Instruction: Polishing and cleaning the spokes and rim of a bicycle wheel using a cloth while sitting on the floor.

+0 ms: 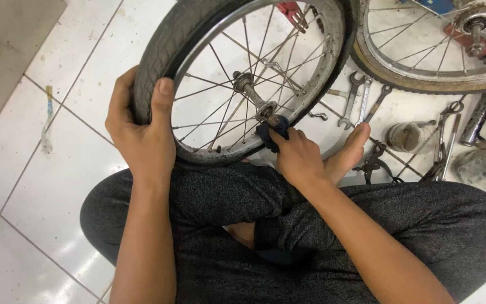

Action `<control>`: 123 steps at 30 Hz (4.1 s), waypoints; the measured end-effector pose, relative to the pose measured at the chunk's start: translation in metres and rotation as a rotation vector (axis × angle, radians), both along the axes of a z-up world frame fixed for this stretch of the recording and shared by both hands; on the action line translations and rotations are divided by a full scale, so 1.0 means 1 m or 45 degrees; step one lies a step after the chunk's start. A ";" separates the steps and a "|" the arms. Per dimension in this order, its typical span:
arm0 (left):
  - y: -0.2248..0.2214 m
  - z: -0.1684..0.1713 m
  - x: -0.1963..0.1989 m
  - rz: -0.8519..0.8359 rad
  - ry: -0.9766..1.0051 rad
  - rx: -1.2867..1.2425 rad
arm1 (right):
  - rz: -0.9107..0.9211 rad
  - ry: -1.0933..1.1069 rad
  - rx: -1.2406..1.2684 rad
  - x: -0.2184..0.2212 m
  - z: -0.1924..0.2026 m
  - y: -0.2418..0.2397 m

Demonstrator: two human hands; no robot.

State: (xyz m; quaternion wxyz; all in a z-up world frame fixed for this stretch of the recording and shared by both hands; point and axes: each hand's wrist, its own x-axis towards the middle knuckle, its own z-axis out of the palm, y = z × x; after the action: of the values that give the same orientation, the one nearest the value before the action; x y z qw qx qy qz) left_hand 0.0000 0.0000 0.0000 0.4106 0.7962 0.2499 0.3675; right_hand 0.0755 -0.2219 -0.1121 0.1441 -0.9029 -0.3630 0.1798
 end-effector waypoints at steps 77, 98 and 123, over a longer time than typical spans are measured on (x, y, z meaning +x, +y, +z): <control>0.002 0.007 0.005 0.018 0.094 -0.086 | 0.065 0.392 -0.021 0.000 0.031 0.009; -0.010 0.013 -0.010 -0.061 -0.022 -0.099 | 0.018 0.332 -0.206 -0.023 0.003 0.029; 0.001 0.003 -0.003 0.015 0.030 -0.067 | 0.041 0.516 -0.250 -0.020 0.027 0.030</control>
State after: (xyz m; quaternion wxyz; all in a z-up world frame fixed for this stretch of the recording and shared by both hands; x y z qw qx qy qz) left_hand -0.0031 0.0014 0.0026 0.4261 0.7879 0.2689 0.3540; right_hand 0.0560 -0.1915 -0.0854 0.1228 -0.8521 -0.3217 0.3942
